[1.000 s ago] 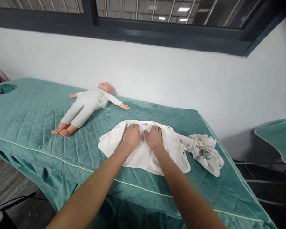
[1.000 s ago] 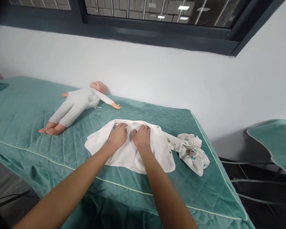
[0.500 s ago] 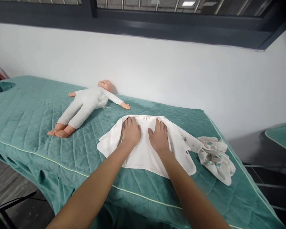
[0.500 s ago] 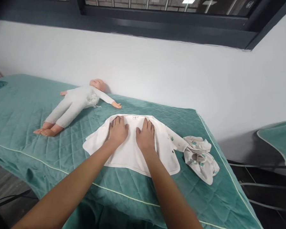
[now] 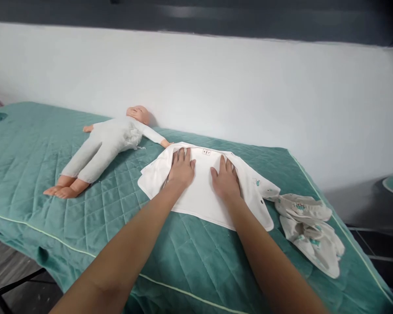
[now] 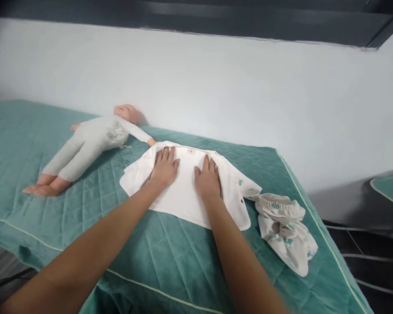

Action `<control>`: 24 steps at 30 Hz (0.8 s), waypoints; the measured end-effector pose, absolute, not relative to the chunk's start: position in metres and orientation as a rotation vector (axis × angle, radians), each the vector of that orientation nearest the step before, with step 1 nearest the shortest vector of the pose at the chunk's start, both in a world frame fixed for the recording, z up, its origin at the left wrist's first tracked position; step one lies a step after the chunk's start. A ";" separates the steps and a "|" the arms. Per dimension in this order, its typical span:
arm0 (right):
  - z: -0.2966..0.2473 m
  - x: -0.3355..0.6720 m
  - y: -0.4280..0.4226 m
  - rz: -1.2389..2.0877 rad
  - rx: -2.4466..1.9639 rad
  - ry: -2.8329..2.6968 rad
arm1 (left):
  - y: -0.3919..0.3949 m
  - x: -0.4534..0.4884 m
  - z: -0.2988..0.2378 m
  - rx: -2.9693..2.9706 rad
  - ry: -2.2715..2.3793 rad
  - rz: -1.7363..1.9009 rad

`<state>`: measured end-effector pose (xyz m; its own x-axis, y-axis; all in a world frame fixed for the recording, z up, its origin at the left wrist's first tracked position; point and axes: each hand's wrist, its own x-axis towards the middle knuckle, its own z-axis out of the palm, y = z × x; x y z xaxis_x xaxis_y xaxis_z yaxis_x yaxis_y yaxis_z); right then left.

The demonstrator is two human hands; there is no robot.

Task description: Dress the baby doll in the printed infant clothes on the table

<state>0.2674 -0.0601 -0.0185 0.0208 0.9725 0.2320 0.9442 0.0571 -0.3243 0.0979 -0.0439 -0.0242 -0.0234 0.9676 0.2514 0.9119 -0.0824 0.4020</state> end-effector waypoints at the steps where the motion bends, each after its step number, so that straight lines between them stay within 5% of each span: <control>1: -0.020 0.267 -0.060 0.106 -1.925 -1.944 | -0.044 0.098 -0.025 2.135 2.065 0.688; 24: -0.024 0.265 -0.055 0.305 -1.988 -2.033 | -0.041 0.099 -0.028 2.174 2.128 0.435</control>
